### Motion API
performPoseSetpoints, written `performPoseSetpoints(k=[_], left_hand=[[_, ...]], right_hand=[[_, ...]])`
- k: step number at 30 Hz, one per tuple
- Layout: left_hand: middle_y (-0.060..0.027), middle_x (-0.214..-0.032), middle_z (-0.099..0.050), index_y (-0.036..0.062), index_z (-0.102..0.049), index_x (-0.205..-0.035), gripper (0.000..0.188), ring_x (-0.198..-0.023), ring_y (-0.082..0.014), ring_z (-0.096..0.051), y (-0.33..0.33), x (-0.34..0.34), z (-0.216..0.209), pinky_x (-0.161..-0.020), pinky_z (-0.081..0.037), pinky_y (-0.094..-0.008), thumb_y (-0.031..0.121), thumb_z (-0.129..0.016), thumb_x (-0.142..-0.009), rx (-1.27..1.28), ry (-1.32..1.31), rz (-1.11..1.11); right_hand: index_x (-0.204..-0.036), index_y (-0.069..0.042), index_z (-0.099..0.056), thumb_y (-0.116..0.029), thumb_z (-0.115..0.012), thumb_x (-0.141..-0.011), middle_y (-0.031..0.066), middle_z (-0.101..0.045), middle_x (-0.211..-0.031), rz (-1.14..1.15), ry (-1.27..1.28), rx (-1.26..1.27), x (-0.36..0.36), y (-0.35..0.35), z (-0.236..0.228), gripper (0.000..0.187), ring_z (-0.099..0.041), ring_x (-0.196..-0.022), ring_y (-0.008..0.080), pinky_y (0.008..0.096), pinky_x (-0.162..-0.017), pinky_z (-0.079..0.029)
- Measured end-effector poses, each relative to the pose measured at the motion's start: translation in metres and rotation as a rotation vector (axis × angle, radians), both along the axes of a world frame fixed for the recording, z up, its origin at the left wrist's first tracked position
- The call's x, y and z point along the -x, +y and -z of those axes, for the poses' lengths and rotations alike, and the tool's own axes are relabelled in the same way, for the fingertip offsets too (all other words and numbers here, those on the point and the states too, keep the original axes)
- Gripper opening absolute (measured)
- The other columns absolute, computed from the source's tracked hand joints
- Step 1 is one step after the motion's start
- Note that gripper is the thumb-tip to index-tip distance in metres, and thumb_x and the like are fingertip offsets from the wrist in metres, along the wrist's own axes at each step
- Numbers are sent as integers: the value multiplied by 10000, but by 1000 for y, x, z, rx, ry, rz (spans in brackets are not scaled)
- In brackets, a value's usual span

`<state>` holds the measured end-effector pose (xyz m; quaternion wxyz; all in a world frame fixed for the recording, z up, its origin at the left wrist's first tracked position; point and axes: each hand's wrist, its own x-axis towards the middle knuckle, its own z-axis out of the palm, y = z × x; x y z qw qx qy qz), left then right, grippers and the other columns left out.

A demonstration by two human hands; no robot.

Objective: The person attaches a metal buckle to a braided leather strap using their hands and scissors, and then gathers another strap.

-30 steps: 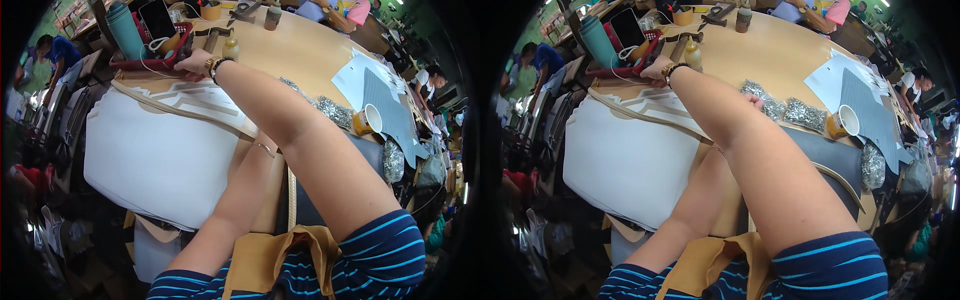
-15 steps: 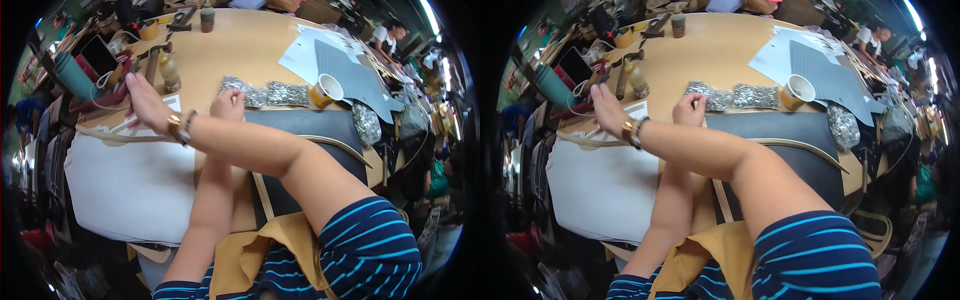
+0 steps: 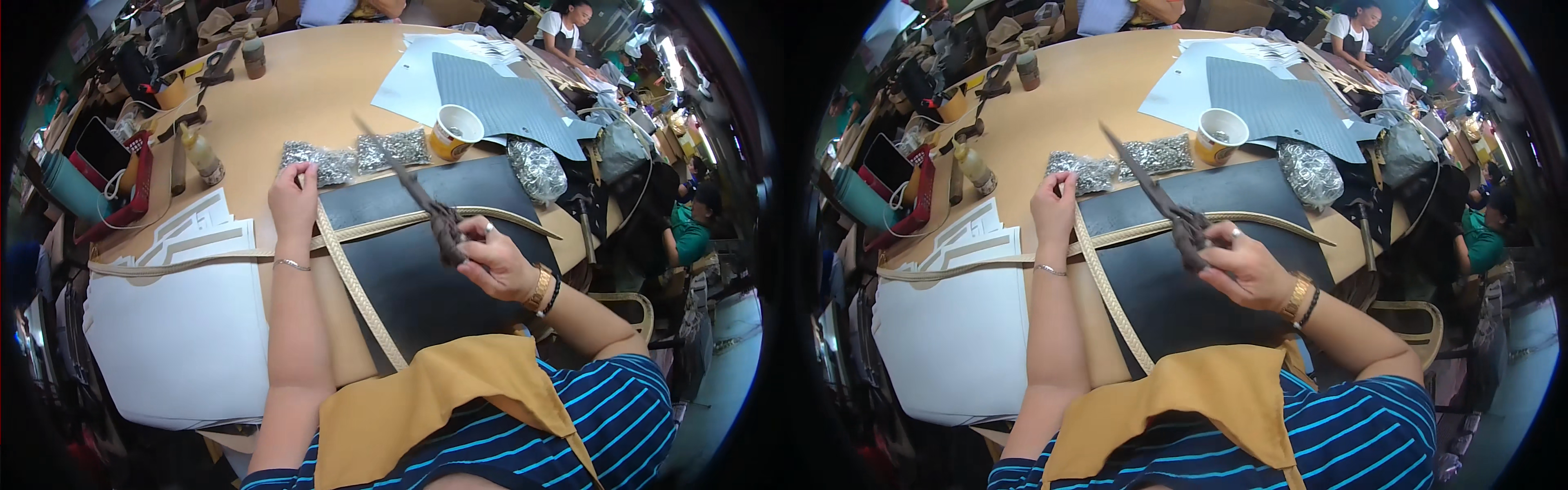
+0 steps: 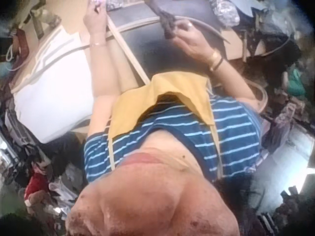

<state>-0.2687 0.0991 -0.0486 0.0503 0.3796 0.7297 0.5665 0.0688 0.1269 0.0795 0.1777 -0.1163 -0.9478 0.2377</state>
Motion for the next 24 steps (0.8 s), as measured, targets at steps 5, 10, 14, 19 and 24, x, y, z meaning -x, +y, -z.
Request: performPoseSetpoints(k=[5, 10, 14, 19, 24], left_hand=[[-51, -673, -601, 10, -715, -909, 233, -562, -123, -467, 1, 2, 4, -545, -406, -297, 242, -723, -889, -51, -47, 15], [-42, -695, -610, 11, -720, -928, 225, -571, -116, -470, 1, 2, 6, -551, -412, -292, 233, -726, -888, -49, -67, 43], [-44, -716, -618, 10, -721, -935, 214, -580, -114, -484, -1, 7, 6, -560, -425, -291, 220, -720, -890, -32, -85, 47], [-54, -714, -617, 7, -718, -941, 207, -588, -123, -505, 0, 3, 3, -568, -437, -296, 209, -707, -895, -17, -92, 52], [37, -632, -523, 11, -715, -951, 205, -589, -54, -430, -1, 6, 6, -544, -382, -249, 212, -702, -915, -56, -50, 42]], right_hand=[[-1062, -83, -664, -265, -731, -858, 171, -570, -1197, 71, -251, -217, -46, -5, 27, 281, -617, -969, 349, 406, -798, -532], [-1224, -87, -593, -389, -771, -816, 149, -595, -1171, 455, -114, 4, -41, -12, 37, 537, -629, -968, 358, 423, -830, -534], [-1193, -36, -584, -448, -780, -802, 148, -629, -1069, 464, -401, 55, -29, 3, 34, 601, -638, -947, 327, 417, -828, -528], [-1225, -9, -566, -419, -723, -881, 135, -659, -1056, 413, -232, 732, -33, 8, 50, 558, -652, -961, 273, 417, -837, -532], [-1348, -2, -516, -363, -430, -1000, 157, -666, -1153, 319, 92, 2369, -26, 0, 37, 509, -649, -1065, 314, 550, -1015, -460]])
